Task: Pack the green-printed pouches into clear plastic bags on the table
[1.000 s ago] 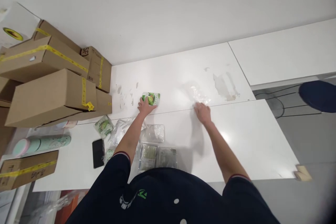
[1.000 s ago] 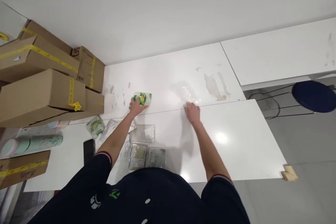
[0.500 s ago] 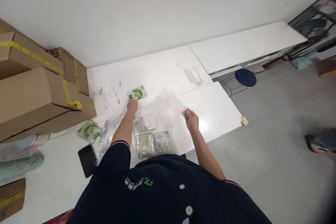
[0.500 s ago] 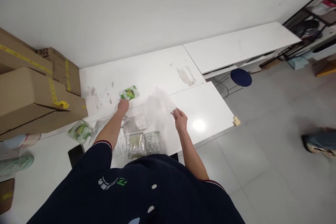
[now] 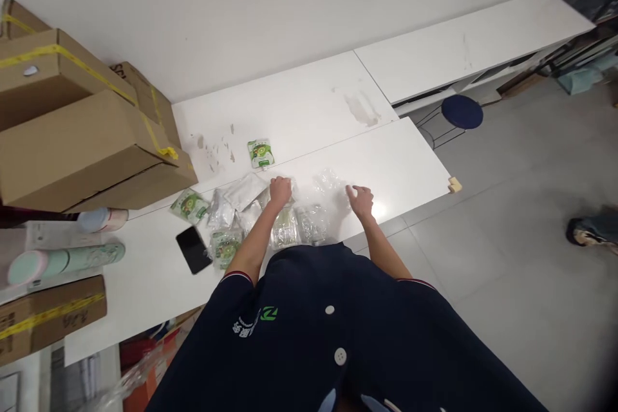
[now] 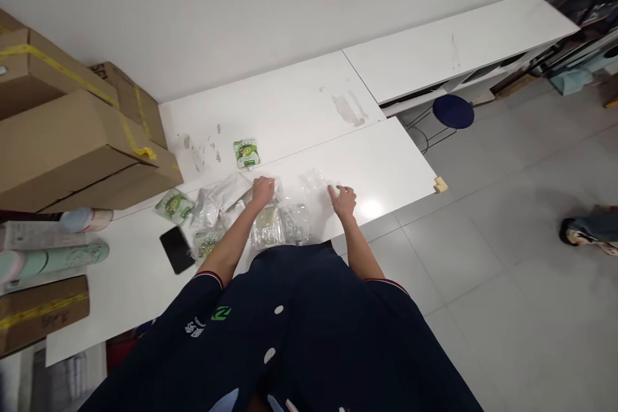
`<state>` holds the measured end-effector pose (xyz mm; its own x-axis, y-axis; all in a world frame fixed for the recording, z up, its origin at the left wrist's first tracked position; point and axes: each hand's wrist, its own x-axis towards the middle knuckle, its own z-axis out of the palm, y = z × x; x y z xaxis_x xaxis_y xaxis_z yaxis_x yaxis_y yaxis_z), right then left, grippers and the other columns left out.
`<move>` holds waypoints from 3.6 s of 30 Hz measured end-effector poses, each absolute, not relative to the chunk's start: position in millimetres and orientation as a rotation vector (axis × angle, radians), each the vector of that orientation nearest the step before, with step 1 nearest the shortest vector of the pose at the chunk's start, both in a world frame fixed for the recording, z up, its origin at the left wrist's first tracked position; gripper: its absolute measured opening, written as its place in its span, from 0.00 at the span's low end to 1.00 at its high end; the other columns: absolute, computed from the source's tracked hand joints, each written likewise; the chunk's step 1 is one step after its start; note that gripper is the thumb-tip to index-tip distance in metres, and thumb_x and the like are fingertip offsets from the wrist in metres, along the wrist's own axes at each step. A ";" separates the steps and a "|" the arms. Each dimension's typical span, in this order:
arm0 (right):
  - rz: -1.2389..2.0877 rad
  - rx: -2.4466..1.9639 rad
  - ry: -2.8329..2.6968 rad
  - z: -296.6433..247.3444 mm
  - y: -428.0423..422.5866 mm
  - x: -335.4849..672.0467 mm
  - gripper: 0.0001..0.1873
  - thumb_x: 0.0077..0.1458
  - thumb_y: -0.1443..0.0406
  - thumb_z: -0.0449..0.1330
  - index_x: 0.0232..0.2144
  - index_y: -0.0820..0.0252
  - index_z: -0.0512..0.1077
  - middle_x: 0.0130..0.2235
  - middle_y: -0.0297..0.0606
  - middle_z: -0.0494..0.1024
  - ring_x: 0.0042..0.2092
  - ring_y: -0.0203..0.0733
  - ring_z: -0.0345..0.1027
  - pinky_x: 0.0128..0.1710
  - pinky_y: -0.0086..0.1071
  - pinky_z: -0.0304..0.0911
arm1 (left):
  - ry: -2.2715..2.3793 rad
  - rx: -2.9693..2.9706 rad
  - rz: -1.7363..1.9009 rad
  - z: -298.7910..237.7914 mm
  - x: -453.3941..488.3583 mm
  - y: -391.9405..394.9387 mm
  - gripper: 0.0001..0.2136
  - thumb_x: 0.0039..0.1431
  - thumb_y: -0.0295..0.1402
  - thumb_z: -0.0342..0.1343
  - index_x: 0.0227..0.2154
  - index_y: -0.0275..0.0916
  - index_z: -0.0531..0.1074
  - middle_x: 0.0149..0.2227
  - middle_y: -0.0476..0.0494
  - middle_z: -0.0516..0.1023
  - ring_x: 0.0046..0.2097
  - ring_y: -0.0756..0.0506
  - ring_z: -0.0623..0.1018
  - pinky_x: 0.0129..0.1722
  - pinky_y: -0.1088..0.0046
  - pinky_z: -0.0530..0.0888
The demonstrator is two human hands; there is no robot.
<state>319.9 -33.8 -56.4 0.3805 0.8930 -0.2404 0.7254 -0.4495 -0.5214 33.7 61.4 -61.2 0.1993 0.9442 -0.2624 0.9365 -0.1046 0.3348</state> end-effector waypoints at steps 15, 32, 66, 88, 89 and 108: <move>1.209 -1.494 -0.656 -7.2 32.2 357.4 0.13 0.52 0.58 0.63 0.35 0.54 0.64 0.42 0.35 0.77 0.39 0.38 0.75 0.42 0.35 0.70 | 2.272 1.417 0.080 -56.0 -19.4 155.2 0.34 0.52 0.42 0.62 0.59 0.36 0.59 0.55 0.25 0.66 0.55 0.32 0.70 0.49 0.59 0.69; 1.683 -1.689 0.218 -67.3 -58.5 300.0 0.15 0.65 0.57 0.52 0.33 0.61 0.70 0.29 0.41 0.78 0.27 0.37 0.72 0.26 0.29 0.68 | 1.635 0.760 1.026 -54.4 42.0 104.9 0.12 0.54 0.31 0.58 0.40 0.29 0.76 0.22 0.51 0.72 0.24 0.54 0.72 0.32 0.74 0.74; 1.772 -1.504 -0.283 -73.4 -26.0 421.3 0.07 0.51 0.72 0.66 0.34 0.61 0.74 0.33 0.35 0.79 0.34 0.37 0.73 0.31 0.31 0.73 | 1.700 2.082 0.307 -87.1 169.9 -52.0 0.15 0.57 0.25 0.52 0.47 0.34 0.71 0.47 0.34 0.75 0.53 0.37 0.70 0.57 0.58 0.65; 1.761 -1.689 -0.392 -97.4 -26.2 400.2 0.07 0.52 0.69 0.66 0.35 0.62 0.72 0.29 0.34 0.79 0.29 0.36 0.73 0.31 0.32 0.73 | 1.658 2.090 0.281 -98.8 178.2 -59.2 0.23 0.53 0.23 0.53 0.54 0.37 0.64 0.58 0.32 0.65 0.61 0.37 0.65 0.61 0.55 0.62; 1.755 -1.703 -0.411 -97.5 -26.4 400.8 0.07 0.52 0.68 0.66 0.35 0.62 0.72 0.29 0.35 0.79 0.29 0.36 0.73 0.30 0.31 0.73 | 1.657 2.084 0.275 -99.7 177.9 -58.7 0.24 0.53 0.23 0.53 0.55 0.36 0.64 0.58 0.31 0.65 0.61 0.37 0.64 0.61 0.55 0.62; 1.062 -2.014 -1.802 -80.3 -36.1 400.8 0.22 0.56 0.63 0.62 0.53 0.59 0.68 0.61 0.54 0.64 0.64 0.61 0.50 0.61 0.52 0.51 | 1.401 2.380 0.064 -83.7 186.1 -52.1 0.29 0.47 0.22 0.59 0.56 0.35 0.66 0.64 0.25 0.56 0.65 0.26 0.57 0.61 0.42 0.55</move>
